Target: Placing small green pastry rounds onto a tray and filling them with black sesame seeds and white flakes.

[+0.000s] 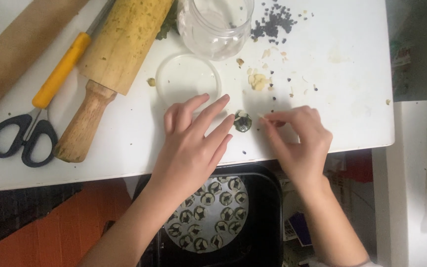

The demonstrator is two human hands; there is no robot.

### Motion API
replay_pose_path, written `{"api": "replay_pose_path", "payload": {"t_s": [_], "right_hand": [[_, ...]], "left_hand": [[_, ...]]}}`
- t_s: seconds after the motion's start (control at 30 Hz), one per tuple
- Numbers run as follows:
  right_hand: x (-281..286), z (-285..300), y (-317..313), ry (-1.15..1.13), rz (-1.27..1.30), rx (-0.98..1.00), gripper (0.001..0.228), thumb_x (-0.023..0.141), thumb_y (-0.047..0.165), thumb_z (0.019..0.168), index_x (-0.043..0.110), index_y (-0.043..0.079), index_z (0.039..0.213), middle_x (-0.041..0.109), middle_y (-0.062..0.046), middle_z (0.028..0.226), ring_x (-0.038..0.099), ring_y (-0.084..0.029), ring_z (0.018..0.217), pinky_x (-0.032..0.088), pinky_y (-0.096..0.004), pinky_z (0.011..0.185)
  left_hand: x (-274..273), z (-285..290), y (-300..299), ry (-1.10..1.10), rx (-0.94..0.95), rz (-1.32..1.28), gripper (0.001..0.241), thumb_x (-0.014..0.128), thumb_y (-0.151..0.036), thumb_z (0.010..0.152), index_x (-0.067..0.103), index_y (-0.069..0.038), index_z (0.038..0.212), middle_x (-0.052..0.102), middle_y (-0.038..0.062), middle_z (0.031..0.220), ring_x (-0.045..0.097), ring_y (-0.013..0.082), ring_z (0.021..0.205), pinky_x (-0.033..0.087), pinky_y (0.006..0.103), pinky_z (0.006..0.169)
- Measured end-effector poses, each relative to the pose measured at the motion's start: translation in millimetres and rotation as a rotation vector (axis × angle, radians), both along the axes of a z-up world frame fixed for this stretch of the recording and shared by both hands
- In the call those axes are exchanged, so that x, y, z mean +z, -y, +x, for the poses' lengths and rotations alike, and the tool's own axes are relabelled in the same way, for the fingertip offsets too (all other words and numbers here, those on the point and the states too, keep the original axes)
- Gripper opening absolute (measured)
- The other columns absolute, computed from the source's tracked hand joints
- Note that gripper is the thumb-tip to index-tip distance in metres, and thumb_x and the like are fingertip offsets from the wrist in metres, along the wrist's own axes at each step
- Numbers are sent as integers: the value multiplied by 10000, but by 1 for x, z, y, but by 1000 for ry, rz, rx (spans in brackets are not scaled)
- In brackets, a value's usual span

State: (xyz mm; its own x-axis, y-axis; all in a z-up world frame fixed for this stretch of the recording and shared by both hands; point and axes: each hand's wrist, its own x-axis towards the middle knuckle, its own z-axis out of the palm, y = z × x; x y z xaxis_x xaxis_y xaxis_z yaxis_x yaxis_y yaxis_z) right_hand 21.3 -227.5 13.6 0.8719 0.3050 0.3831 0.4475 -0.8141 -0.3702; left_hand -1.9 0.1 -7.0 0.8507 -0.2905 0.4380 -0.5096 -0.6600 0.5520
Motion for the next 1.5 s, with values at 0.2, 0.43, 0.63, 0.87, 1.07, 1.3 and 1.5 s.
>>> {"api": "replay_pose_path", "payload": {"t_s": [0.2,0.43,0.63,0.87,1.07,1.3,1.5], "right_hand": [[5,-16,-20,-39,20,-64,159,836,-25,848,725,27,949,704,-84,892,664,-227,836,526,-328,746],[7,-22,-30,42,-66,-43,214,838,-50,791,728,24,959,725,-85,957,642,-260,873,506,-351,778],[7,-23,-31,65,-72,-26,213,862,-22,834,739,34,998,727,-67,981,643,-242,888,468,-351,803],[3,-23,-32,85,-62,-27,202,874,6,836,752,40,994,732,-51,978,627,-221,865,420,-343,775],[3,-24,-33,56,-67,-21,207,874,27,826,767,58,1000,719,-29,962,616,-211,868,406,-350,786],[5,-22,-32,89,-101,12,219,880,50,812,788,54,1011,711,-24,953,597,-215,865,403,-353,786],[5,-11,-16,5,14,-5,225,852,46,830,789,51,1046,718,-63,971,643,-213,894,501,-342,806]], "left_hand": [[1,0,-1,6,-7,-1,289,757,-175,947,751,-24,1193,589,92,1453,452,312,1361,342,512,1124],[1,0,-1,2,-7,12,278,765,-169,944,753,-26,1182,579,96,1460,448,310,1362,334,509,1125],[0,0,-2,-1,-9,1,275,772,-164,944,754,-27,1182,576,92,1470,441,308,1368,332,501,1125],[0,-1,-1,-4,-10,0,277,780,-158,940,752,-25,1182,576,94,1467,439,304,1372,329,500,1127],[2,-1,-2,-13,-9,-7,280,778,-148,936,754,-27,1187,578,92,1471,438,303,1373,330,493,1123],[1,0,-1,-14,-8,0,286,776,-160,936,754,-26,1188,579,93,1468,445,302,1370,330,497,1129],[2,1,-1,-4,-5,-3,275,776,-165,934,752,-24,1169,592,100,1448,450,309,1358,337,501,1116]]}}
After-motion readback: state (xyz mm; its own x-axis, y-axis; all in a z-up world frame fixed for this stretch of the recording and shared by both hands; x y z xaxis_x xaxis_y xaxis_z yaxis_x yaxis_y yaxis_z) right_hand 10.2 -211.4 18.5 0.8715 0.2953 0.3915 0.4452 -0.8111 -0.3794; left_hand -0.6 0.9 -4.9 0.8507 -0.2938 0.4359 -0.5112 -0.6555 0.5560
